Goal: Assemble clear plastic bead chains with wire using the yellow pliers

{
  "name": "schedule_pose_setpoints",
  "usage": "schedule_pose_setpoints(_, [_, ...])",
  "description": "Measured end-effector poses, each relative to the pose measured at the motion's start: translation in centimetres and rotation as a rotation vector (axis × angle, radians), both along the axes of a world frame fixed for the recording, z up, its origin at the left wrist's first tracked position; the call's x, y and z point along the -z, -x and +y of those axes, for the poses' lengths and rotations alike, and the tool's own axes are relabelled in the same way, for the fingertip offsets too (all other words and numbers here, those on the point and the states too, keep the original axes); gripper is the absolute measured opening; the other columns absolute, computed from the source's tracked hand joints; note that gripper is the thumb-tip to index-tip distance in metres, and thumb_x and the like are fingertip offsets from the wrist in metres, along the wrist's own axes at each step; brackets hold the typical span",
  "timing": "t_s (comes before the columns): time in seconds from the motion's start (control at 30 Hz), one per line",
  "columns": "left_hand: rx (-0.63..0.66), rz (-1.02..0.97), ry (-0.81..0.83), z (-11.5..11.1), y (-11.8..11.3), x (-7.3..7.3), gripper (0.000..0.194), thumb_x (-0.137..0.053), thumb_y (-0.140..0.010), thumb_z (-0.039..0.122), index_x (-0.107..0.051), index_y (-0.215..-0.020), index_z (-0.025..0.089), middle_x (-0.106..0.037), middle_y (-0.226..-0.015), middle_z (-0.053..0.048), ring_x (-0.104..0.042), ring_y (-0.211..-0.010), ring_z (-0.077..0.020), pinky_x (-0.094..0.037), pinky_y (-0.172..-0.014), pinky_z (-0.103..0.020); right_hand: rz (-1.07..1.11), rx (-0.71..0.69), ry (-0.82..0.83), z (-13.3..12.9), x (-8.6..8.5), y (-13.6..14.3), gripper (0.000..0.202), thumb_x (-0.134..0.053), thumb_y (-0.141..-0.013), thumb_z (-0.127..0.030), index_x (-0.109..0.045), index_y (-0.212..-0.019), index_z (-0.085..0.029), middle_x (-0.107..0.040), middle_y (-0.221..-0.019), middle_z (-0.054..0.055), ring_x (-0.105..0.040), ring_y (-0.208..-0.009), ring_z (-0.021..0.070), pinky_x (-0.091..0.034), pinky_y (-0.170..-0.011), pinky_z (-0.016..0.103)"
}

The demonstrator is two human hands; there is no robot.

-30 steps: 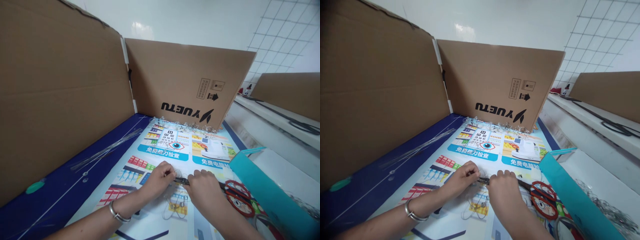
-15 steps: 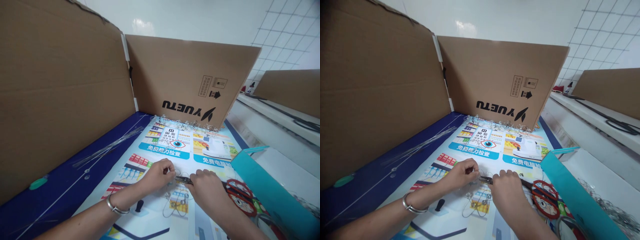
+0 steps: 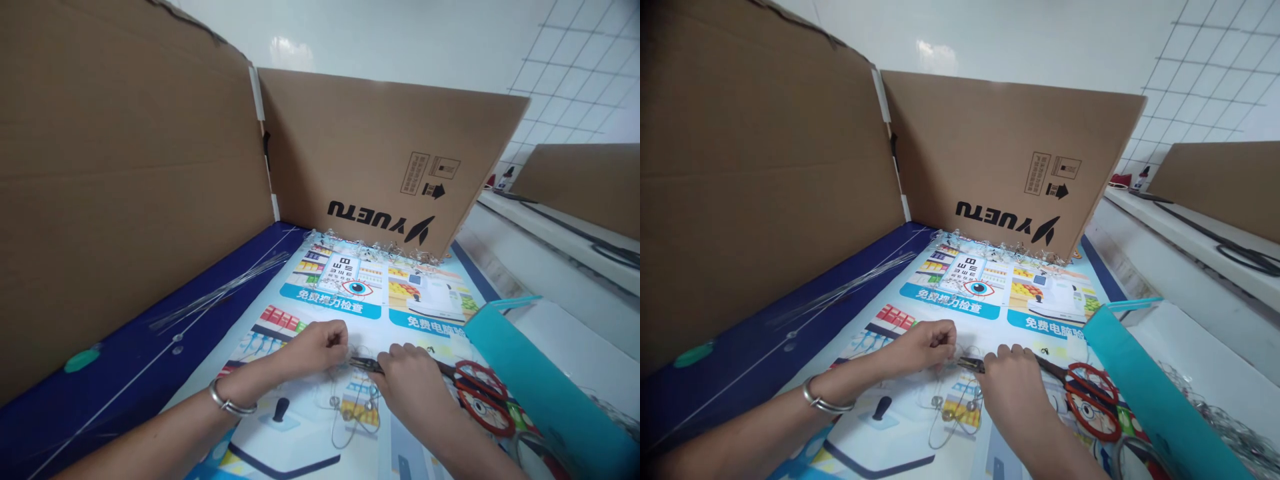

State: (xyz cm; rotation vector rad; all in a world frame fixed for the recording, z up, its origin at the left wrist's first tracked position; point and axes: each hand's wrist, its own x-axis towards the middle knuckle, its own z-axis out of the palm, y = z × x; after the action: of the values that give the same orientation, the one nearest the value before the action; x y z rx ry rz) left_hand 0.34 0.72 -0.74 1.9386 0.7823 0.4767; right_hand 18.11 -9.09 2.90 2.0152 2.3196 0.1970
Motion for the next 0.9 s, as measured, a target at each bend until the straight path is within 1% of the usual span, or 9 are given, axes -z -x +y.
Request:
schedule_pose_setpoints(0.1, [0.088, -0.006, 0.041, 0.1, 0.3, -0.7, 0.008, -0.046, -0.075, 0.018, -0.053, -0.079, 0.016, -0.054, -0.061, 0.004, -0.049, -0.054, -0.0080, -0.036, -0.051, -0.017, -0.006, 0.001, 0.006, -0.1, 0.2, -0.1, 0.018, -0.052, -0.080, -0.034, -0.060, -0.074, -0.019, -0.057, -0.072, 0.005, -0.050, -0.070, 0.0192, -0.026, -0.060, 0.030])
schedule_pose_setpoints(0.17, [0.135, 0.001, 0.064, 0.3, 0.5, -1.1, 0.009, -0.048, -0.076, 0.021, -0.054, -0.079, 0.016, -0.055, -0.062, 0.003, -0.050, -0.056, -0.0083, -0.037, -0.052, -0.017, -0.003, 0.000, 0.008, -0.1, 0.2, -0.2, 0.018, -0.052, -0.080, -0.033, -0.060, -0.073, -0.018, -0.057, -0.071, 0.005, -0.050, -0.070, 0.0188, -0.025, -0.060, 0.030])
schedule_pose_setpoints(0.3, [0.170, 0.009, 0.116, 0.5, 0.8, -1.4, 0.012, -0.048, -0.079, 0.026, -0.053, -0.078, 0.015, -0.056, -0.064, 0.002, -0.051, -0.057, -0.0088, -0.037, -0.052, -0.017, 0.008, 0.022, 0.014, -0.1, 0.3, -0.2, 0.021, -0.052, -0.080, -0.036, -0.061, -0.074, -0.018, -0.057, -0.072, 0.006, -0.050, -0.071, 0.0190, -0.026, -0.062, 0.030])
schedule_pose_setpoints(0.4, [0.158, -0.018, 0.119, 0.5, 0.8, -1.3, 0.014, -0.046, -0.081, 0.028, -0.051, -0.077, 0.016, -0.057, -0.066, 0.002, -0.053, -0.059, -0.0095, -0.038, -0.053, -0.018, -0.008, 0.023, 0.019, -0.1, 0.0, -0.2, 0.022, -0.050, -0.081, -0.036, -0.061, -0.073, -0.019, -0.057, -0.072, 0.006, -0.050, -0.071, 0.0197, -0.026, -0.061, 0.031])
schedule_pose_setpoints(0.63, [0.079, -0.071, 0.043, 0.5, 0.6, -0.8, 0.018, -0.042, -0.084, 0.028, -0.049, -0.072, 0.016, -0.058, -0.068, 0.002, -0.054, -0.064, -0.0096, -0.040, -0.062, -0.019, -0.015, 0.002, 0.013, -0.6, -1.3, 0.4, 0.018, -0.050, -0.081, -0.035, -0.060, -0.076, -0.022, -0.058, -0.074, 0.004, -0.050, -0.072, 0.0201, -0.026, -0.061, 0.030])
schedule_pose_setpoints(0.77, [0.027, -0.052, -0.011, 0.3, 0.2, -0.6, 0.018, -0.042, -0.084, 0.029, -0.050, -0.074, 0.016, -0.059, -0.066, 0.002, -0.053, -0.063, -0.0099, -0.039, -0.061, -0.019, 0.003, -0.021, -0.005, -0.6, -1.0, 0.9, 0.015, -0.052, -0.080, -0.034, -0.060, -0.077, -0.022, -0.058, -0.074, 0.004, -0.050, -0.073, 0.0202, -0.026, -0.062, 0.031])
schedule_pose_setpoints(0.9, [-0.034, -0.028, -0.064, -0.2, -0.2, -0.5, 0.017, -0.042, -0.084, 0.028, -0.051, -0.075, 0.017, -0.059, -0.065, 0.003, -0.052, -0.062, -0.0100, -0.037, -0.058, -0.019, 0.025, -0.002, -0.010, -0.4, -0.3, 1.0, 0.015, -0.052, -0.081, -0.034, -0.060, -0.077, -0.021, -0.058, -0.074, 0.004, -0.050, -0.073, 0.0201, -0.026, -0.063, 0.031])
